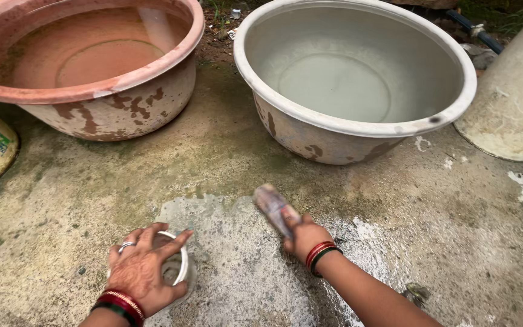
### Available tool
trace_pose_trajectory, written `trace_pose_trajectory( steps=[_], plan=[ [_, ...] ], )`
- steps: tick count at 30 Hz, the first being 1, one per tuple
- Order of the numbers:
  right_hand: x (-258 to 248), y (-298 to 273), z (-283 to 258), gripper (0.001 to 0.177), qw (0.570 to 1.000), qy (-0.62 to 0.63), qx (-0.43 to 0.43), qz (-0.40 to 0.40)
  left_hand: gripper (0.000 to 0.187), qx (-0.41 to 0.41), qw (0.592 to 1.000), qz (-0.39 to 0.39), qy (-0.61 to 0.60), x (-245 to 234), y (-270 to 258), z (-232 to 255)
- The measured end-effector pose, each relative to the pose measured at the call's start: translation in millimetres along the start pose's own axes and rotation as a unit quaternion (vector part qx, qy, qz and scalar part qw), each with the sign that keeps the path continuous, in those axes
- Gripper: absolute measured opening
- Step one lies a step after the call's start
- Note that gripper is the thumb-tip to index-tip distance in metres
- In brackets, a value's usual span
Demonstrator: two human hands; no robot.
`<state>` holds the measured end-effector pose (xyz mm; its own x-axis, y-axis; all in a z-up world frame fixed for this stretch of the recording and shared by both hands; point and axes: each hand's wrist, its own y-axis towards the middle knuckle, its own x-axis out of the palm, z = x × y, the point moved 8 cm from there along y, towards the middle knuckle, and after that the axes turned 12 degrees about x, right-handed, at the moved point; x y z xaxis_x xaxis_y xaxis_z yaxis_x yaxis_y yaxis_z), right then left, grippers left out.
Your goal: The person cleans a concrete floor by hand using a small brush and water from a large basin.
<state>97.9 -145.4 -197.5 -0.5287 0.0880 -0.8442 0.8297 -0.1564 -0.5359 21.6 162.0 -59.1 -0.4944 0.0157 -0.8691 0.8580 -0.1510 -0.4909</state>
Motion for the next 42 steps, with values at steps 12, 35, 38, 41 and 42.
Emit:
trace_pose_trajectory(
  steps=[12,35,38,41,42],
  plan=[
    [2,-21,-42,0.083,0.994,-0.002,-0.048,0.097,0.090,-0.022,0.994,0.095,-0.054,7,-31,-11],
    [-2,-56,-38,0.070,0.992,0.049,0.097,0.060,0.089,0.002,0.993,0.092,-0.079,6,-33,-14],
    [3,-51,-28,0.070,0.990,0.041,0.112,0.079,0.088,0.003,0.993,0.089,-0.081,6,-34,-14],
    [19,-68,-47,0.072,0.996,-0.057,0.012,0.066,0.088,0.003,0.993,0.082,-0.082,4,-34,-13],
    [24,-76,-52,0.074,0.994,-0.091,-0.031,0.059,0.088,0.002,0.993,0.080,-0.082,4,-35,-13]
  ],
)
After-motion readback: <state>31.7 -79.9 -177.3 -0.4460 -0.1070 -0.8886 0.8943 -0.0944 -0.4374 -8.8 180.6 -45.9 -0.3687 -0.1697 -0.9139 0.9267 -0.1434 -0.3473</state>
